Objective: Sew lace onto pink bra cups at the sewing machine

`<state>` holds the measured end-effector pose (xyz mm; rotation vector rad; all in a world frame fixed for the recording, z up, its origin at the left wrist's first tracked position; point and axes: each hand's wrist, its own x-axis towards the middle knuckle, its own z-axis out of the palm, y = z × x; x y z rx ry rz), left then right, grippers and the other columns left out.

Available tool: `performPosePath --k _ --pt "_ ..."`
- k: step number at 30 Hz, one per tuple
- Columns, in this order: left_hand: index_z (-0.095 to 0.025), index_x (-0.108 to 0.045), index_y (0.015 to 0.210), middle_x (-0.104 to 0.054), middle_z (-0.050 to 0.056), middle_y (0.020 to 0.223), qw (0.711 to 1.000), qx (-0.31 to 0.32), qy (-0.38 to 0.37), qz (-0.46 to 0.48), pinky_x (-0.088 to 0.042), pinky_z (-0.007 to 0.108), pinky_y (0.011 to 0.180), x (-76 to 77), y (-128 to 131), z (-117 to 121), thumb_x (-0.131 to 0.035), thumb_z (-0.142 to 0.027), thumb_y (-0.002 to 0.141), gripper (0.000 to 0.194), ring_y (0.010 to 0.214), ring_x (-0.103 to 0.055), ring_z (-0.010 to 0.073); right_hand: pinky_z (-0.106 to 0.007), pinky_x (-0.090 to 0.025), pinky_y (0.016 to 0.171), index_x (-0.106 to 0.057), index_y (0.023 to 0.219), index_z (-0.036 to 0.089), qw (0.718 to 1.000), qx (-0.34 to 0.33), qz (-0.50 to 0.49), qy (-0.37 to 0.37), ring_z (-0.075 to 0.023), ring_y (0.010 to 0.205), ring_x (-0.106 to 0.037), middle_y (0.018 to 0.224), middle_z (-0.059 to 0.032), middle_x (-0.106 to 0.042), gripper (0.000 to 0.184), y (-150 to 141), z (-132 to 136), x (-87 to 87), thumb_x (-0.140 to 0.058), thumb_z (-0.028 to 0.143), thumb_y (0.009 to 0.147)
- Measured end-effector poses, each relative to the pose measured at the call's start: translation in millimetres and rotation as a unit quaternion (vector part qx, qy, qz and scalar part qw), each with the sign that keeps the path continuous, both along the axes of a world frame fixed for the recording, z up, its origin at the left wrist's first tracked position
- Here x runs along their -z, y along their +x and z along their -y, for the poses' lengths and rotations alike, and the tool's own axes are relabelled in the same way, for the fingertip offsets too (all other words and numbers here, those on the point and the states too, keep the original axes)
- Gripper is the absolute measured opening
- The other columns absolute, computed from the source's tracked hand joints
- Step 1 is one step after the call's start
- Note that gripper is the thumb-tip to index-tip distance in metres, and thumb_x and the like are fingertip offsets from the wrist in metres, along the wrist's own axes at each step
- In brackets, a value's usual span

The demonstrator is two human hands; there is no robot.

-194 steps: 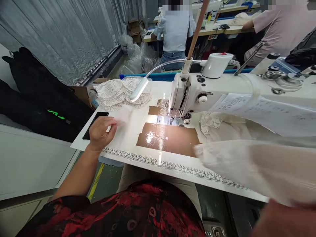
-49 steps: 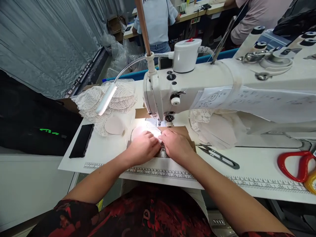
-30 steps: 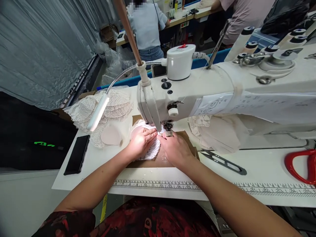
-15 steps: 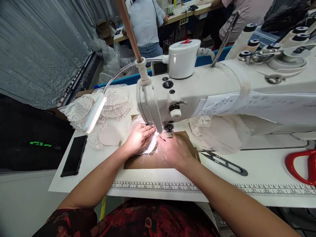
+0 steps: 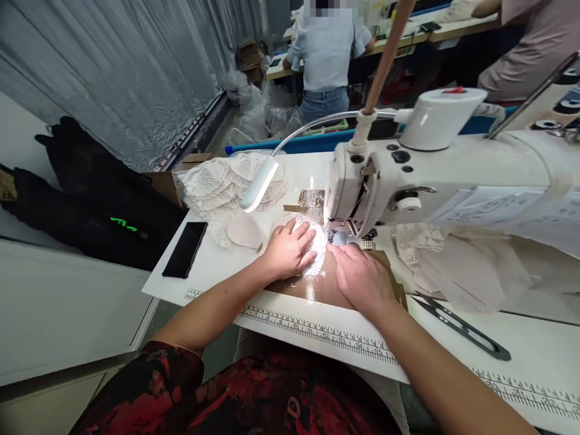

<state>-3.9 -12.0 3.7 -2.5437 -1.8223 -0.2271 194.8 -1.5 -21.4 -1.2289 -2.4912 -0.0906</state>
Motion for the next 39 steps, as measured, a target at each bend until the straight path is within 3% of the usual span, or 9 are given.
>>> performPosePath --k 3,8,13,18,21,24,28,34,39 --pt "-0.015 -0.055 0.121 -0.054 0.013 0.130 0.999 -0.019 -0.016 0.041 -0.043 0.050 0.092 -11.6 -16 20 -0.048 -0.046 0.088 0.047 0.118 -0.047 0.0347 -0.033 -0.049 0.072 -0.065 0.116 0.015 1.000 -0.007 -0.004 0.001 -0.0213 0.084 -0.064 0.100 -0.0065 -0.069 0.040 2 0 -0.4 -0.041 0.011 0.084" --pt "-0.017 -0.055 0.119 -0.059 0.011 0.120 0.976 0.080 0.062 0.191 -0.046 0.038 0.095 -23.0 -67 62 -0.057 -0.034 0.084 0.038 0.112 -0.054 0.0232 -0.033 -0.050 0.071 -0.066 0.114 0.015 1.000 -0.008 -0.007 -0.006 -0.0214 0.085 -0.065 0.099 -0.0068 -0.069 0.040 2 1 -1.0 -0.038 0.012 0.086" --pt "-0.018 -0.061 0.113 -0.059 0.010 0.123 0.966 -0.079 0.076 0.233 -0.041 0.044 0.102 -6.5 -121 71 -0.062 -0.020 0.074 0.038 0.118 -0.051 0.0256 -0.037 -0.051 0.072 -0.067 0.112 0.018 0.999 -0.002 -0.005 -0.044 -0.0244 0.088 -0.065 0.103 -0.0079 -0.067 0.039 1 -1 0.1 -0.037 0.015 0.087" --pt "-0.016 -0.064 0.087 -0.066 0.006 0.086 0.945 -0.133 0.105 0.278 -0.049 0.035 0.083 -13.8 -144 72 -0.046 -0.026 0.089 0.021 0.088 -0.061 0.0191 -0.039 -0.053 0.070 -0.062 0.118 0.018 0.986 -0.067 -0.079 -0.132 -0.0245 0.087 -0.064 0.109 -0.0105 -0.065 0.037 9 5 -19.1 -0.041 0.032 0.091" --pt "-0.015 -0.060 0.075 -0.060 0.004 0.076 0.934 -0.124 0.121 0.312 -0.046 0.030 0.074 -43.0 -136 88 -0.046 -0.034 0.091 0.029 0.077 -0.057 0.0161 -0.036 -0.054 0.068 -0.054 0.128 0.023 0.959 -0.113 -0.159 -0.204 -0.0223 0.086 -0.062 0.117 -0.0108 -0.061 0.047 10 25 -42.6 -0.054 0.045 0.086" --pt "-0.015 -0.059 0.077 -0.058 0.002 0.073 0.908 -0.022 -0.006 0.419 -0.044 0.025 0.065 -70.2 -108 104 -0.047 -0.038 0.092 0.030 0.069 -0.054 0.0129 -0.041 -0.049 0.090 -0.040 0.139 0.031 0.912 -0.171 -0.254 -0.273 -0.0269 0.113 -0.055 0.136 -0.0094 -0.050 0.069 -3 51 -61.3 -0.067 0.045 0.077" --pt "-0.014 -0.057 0.073 -0.052 -0.001 0.065 0.899 0.090 -0.125 0.411 -0.037 0.022 0.057 -79.4 -55 109 -0.051 -0.036 0.089 0.028 0.061 -0.048 0.0099 -0.045 -0.040 0.103 -0.024 0.147 0.027 0.761 -0.218 -0.401 -0.462 -0.0295 0.130 -0.042 0.149 -0.0116 -0.036 0.087 -33 75 -64.3 -0.069 0.047 0.075" --pt "-0.017 -0.041 0.063 -0.038 -0.004 0.060 0.935 0.082 -0.009 0.344 -0.029 0.024 0.056 -67.1 -8 107 -0.041 -0.026 0.093 0.031 0.056 -0.034 0.0083 -0.032 -0.049 0.077 -0.064 0.105 0.021 0.743 -0.064 -0.482 -0.460 -0.0200 0.087 -0.061 0.099 -0.0038 -0.067 0.032 -41 77 -39.5 -0.059 0.019 0.074" --pt "-0.018 -0.043 0.064 -0.042 -0.003 0.060 0.936 0.068 -0.036 0.343 -0.035 0.024 0.057 -56.4 1 90 -0.038 -0.030 0.095 0.034 0.057 -0.040 0.0097 -0.024 -0.042 0.053 -0.062 0.075 0.020 0.688 0.009 -0.563 -0.458 -0.0126 0.056 -0.049 0.063 0.0025 -0.057 0.011 -27 83 -22.6 -0.052 0.024 0.074"
